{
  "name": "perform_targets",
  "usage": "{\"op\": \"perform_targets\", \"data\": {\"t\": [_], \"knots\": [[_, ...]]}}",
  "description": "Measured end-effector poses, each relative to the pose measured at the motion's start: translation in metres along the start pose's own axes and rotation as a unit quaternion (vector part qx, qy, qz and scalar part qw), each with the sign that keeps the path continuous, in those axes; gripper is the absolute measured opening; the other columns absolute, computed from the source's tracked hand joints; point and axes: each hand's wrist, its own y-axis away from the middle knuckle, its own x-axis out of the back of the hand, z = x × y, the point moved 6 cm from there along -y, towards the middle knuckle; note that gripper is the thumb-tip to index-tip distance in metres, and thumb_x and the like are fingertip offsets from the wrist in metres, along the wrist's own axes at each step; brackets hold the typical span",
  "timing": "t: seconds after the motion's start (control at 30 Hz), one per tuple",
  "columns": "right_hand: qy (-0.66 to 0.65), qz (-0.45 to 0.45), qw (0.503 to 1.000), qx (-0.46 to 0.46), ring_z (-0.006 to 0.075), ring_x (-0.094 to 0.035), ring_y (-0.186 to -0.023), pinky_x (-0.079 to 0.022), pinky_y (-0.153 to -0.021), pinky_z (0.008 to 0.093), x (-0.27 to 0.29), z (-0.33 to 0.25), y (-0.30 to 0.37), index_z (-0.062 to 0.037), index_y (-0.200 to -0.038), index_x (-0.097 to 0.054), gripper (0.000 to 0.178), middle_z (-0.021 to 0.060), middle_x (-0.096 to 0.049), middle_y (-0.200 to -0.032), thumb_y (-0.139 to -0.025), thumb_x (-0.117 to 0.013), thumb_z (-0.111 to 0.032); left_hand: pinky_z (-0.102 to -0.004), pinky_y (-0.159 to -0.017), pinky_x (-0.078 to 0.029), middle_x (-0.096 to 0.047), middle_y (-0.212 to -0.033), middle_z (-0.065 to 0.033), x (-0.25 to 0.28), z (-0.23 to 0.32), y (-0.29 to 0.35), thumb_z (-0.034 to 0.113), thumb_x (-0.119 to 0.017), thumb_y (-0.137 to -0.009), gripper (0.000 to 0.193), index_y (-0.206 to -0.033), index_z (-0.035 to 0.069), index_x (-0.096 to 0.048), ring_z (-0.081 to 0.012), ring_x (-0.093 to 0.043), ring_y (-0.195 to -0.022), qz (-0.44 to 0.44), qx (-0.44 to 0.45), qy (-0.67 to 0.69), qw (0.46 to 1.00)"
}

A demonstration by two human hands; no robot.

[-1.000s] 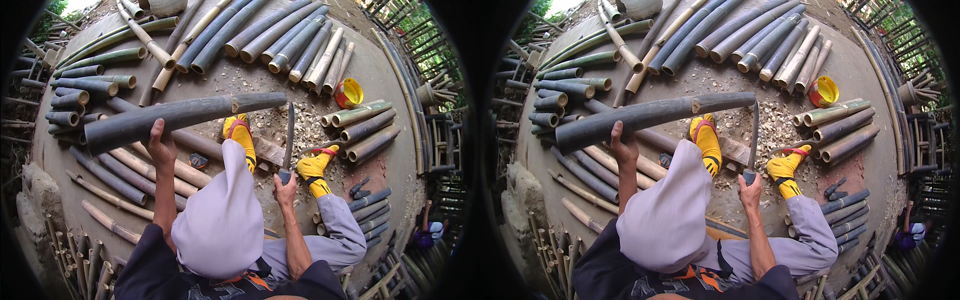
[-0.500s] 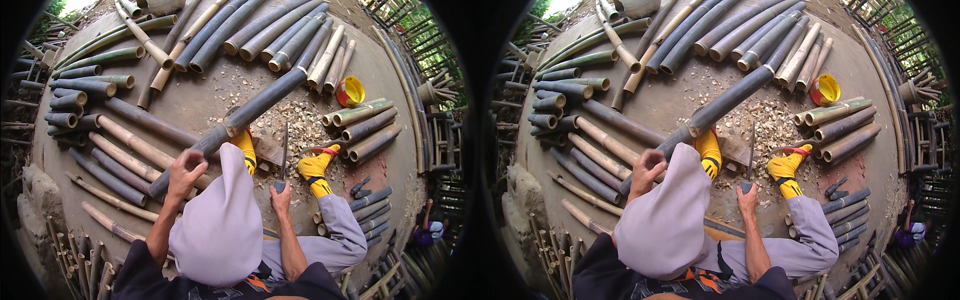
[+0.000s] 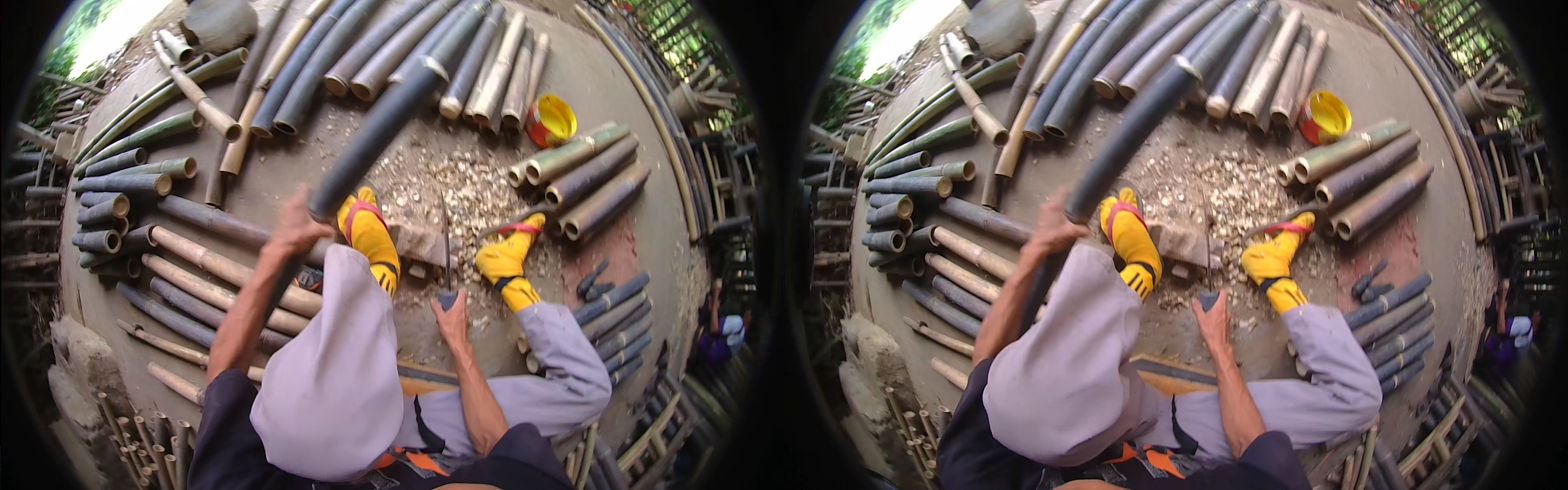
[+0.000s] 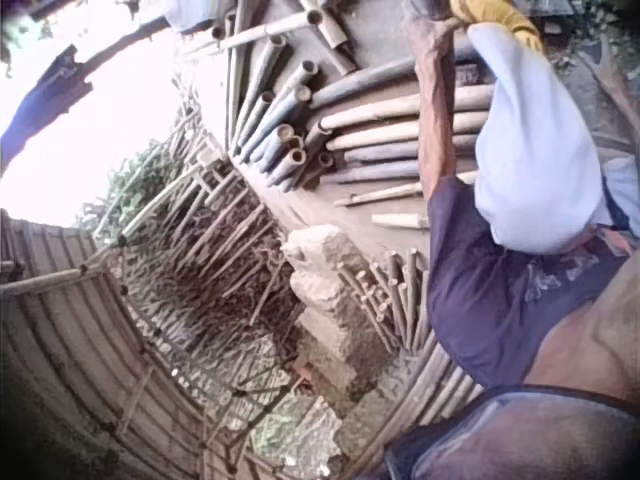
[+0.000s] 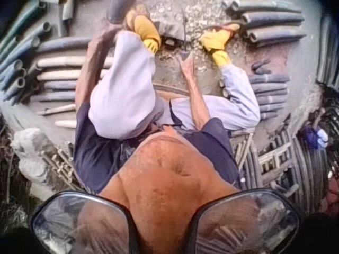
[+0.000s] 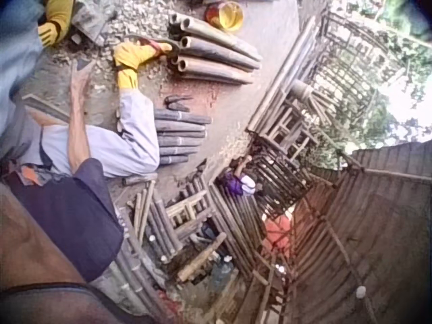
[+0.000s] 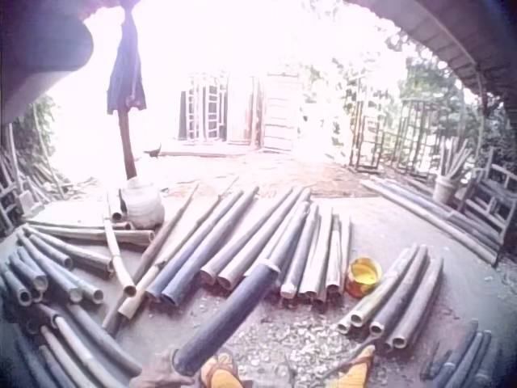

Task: The person sits on the ground and uses a knife to shave the outer layer off bamboo poles. They repeatedly rotate each pole and scrape it against a wooden block, then set the finished pole aside and pick up another.

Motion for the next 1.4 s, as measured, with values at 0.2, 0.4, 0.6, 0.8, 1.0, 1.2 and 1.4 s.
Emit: {"op": "perform_targets", "data": {"t": [0.2, 0.4, 0.6, 0.8, 1.0, 1.2, 1.4], "knots": [[0.006, -0.042, 0.999, -0.011, 0.0426, -0.062, -0.083, -0.048, -0.073, 0.0467, -0.003, -0.008, -0.003, -0.0008, -0.107, -0.044, 0.045, 0.0252, -0.061, -0.089, -0.077, -0.063, -0.029, -0.0296, -0.072, -0.051, -0.064, -0.079, -0.0055, 0.181, 0.079, 0.015, 0.02, -0.078, -0.062, 0.047, -0.101, 0.001, -0.059, -0.0182, -0.061, -0.067, 0.206, -0.052, 0.068, 0.975], [-0.08, -0.018, 0.997, 0.007, 0.0336, -0.066, -0.077, -0.05, -0.068, 0.0405, 0.016, -0.04, 0.009, 0.0006, -0.106, -0.047, 0.039, 0.019, -0.064, -0.084, -0.082, -0.063, -0.027, -0.0427, -0.094, -0.047, -0.06, -0.113, -0.0261, 0.216, 0.111, 0.006, 0.018, -0.063, -0.079, 0.05, -0.118, -0.011, -0.053, -0.0319, -0.06, -0.105, 0.258, -0.112, 0.412, 0.867], [-0.083, 0.0, 0.996, 0.02, 0.0334, -0.067, -0.074, -0.051, -0.065, 0.0415, 0.024, -0.045, 0.012, -0.0001, -0.105, -0.047, 0.039, 0.0181, -0.065, -0.083, -0.086, -0.063, -0.03, -0.0429, -0.09, -0.048, -0.061, -0.106, -0.025, 0.1, 0.119, -0.001, 0.019, -0.062, -0.076, 0.052, -0.116, -0.012, -0.051, -0.0337, -0.061, -0.097, 0.27, -0.104, 0.534, 0.795], [-0.115, 0.049, 0.983, 0.133, 0.0297, -0.067, -0.071, -0.053, -0.062, 0.0385, 0.049, -0.106, 0.011, -0.0021, -0.109, -0.047, 0.04, 0.0159, -0.065, -0.081, -0.084, -0.067, -0.026, -0.0444, -0.092, -0.045, -0.059, -0.105, -0.0243, 0.055, 0.093, -0.009, 0.022, -0.059, -0.076, 0.056, -0.12, -0.01, -0.044, -0.0335, -0.059, -0.099, 0.257, -0.071, 0.502, 0.823], [-0.068, 0.016, 0.994, 0.089, 0.0255, -0.066, -0.066, -0.055, -0.053, 0.0353, 0.013, -0.072, -0.025, 0.0002, -0.103, -0.046, 0.035, 0.0171, -0.063, -0.079, -0.084, -0.068, -0.02, -0.0445, -0.094, -0.044, -0.058, -0.106, -0.0244, 0.049, 0.096, -0.013, 0.024, -0.056, -0.077, 0.058, -0.122, -0.009, -0.043, -0.0341, -0.058, -0.102, 0.207, -0.086, 0.522, 0.823], [-0.07, 0.007, 0.997, 0.024, 0.0257, -0.067, -0.065, -0.052, -0.057, 0.0344, 0.03, -0.061, -0.025, -0.0011, -0.098, -0.055, 0.037, 0.0145, -0.066, -0.076, -0.08, -0.074, -0.026, -0.0432, -0.098, -0.041, -0.055, -0.111, -0.0233, 0.045, 0.078, -0.012, 0.028, -0.057, -0.076, 0.064, -0.126, -0.008, -0.039, -0.0343, -0.054, -0.108, 0.186, -0.093, 0.536, 0.818], [-0.122, 0.07, 0.979, 0.144, 0.0255, -0.067, -0.063, -0.052, -0.054, 0.0351, 0.031, -0.085, -0.017, -0.0014, -0.096, -0.052, 0.033, 0.0158, -0.065, -0.072, -0.08, -0.072, -0.023, -0.0442, -0.098, -0.042, -0.053, -0.112, -0.0213, 0.043, 0.082, -0.011, 0.03, -0.059, -0.073, 0.067, -0.126, -0.005, -0.039, -0.034, -0.053, -0.11, 0.163, -0.126, 0.532, 0.821]]}}
